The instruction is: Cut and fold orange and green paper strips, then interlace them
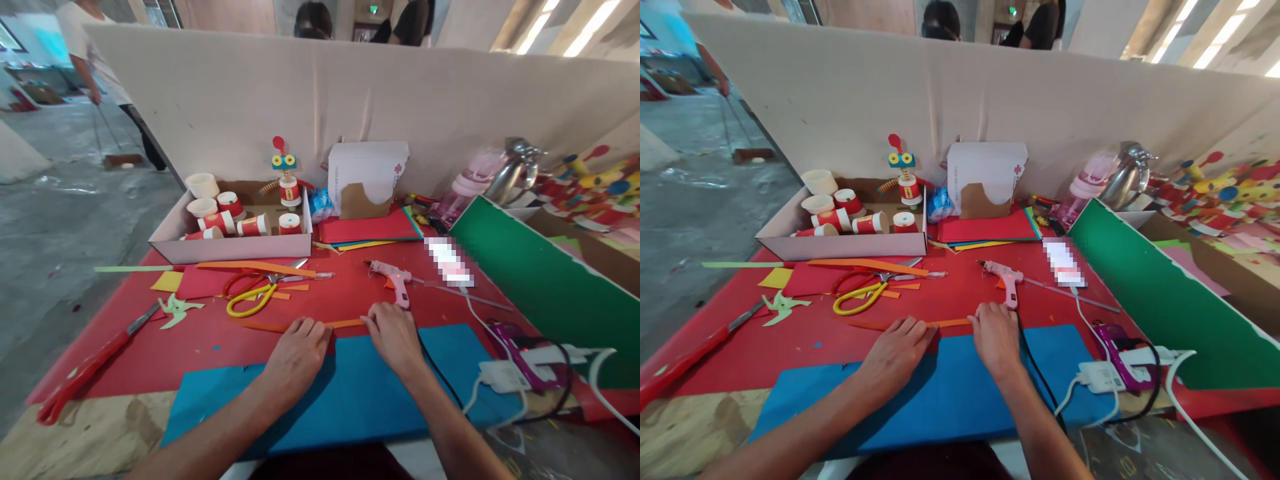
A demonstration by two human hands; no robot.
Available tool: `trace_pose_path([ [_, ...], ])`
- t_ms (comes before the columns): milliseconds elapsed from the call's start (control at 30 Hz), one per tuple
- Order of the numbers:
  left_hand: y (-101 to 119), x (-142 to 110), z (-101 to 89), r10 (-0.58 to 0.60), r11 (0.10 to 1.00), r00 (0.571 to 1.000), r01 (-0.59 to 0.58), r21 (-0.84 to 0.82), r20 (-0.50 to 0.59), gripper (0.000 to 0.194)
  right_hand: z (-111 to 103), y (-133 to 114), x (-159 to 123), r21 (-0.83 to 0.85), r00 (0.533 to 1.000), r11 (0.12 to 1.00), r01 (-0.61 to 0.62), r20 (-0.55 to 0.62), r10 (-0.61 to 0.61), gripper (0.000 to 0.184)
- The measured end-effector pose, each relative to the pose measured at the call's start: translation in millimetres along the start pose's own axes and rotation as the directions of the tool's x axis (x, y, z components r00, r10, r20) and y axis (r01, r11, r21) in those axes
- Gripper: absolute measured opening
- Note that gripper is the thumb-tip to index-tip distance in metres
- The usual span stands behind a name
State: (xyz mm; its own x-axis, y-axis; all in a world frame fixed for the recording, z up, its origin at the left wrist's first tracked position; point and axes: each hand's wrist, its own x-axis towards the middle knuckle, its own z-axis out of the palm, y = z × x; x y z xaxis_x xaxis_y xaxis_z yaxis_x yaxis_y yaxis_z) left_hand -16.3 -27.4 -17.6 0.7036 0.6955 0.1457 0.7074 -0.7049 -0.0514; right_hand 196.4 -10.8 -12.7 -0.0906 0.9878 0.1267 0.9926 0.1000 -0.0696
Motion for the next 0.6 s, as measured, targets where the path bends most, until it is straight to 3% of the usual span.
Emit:
trace_pose_path([
  [100,-0.8,0.8,-0.7,0.005,1.0,1.0,-0.005,0.007,-0.006,0.029,-9.1,-0.1,-3.1,-0.069,0.999,0.996,-0.052,-0.019,0.051,0.02],
  [167,-1.0,1.5,-1.1,0.01,1.0,1.0,-0.01,0.003,0.002,0.027,-14.8,-3.8,-10.6,-0.074,0.992,0.996,-0.057,-0.112,0.049,0.023],
  [267,-0.7,2.0,-0.9,0.0,1.0,1.0,0.0,-0.019,0.02,0.024,-13.2,-19.1,-29.2,0.05,0.961,0.983,0.178,-0.224,-0.162,0.036],
  [333,-0.2,1.8,-0.6,-0.008,0.999,1.0,0.009,-0.033,0.028,0.022,-4.1,-32.1,-41.9,0.151,0.917,0.912,0.381,-0.192,-0.351,0.038],
  [367,0.0,1.6,-0.6,-0.012,0.999,1.0,0.013,-0.034,0.029,0.022,1.6,-37.5,-46.8,0.175,0.91,0.896,0.407,-0.157,-0.383,0.04],
  [500,0.2,0.3,-1.0,-0.014,1.0,1.0,0.015,-0.019,0.025,0.029,18.3,-43.8,-54.3,0.195,0.932,0.913,0.358,-0.01,-0.363,0.057],
  [600,0.0,-0.6,-0.1,-0.008,1.0,1.0,0.009,-0.019,0.016,0.032,17.9,-37.8,-51.9,0.187,0.93,0.919,0.346,0.057,-0.362,0.06],
])
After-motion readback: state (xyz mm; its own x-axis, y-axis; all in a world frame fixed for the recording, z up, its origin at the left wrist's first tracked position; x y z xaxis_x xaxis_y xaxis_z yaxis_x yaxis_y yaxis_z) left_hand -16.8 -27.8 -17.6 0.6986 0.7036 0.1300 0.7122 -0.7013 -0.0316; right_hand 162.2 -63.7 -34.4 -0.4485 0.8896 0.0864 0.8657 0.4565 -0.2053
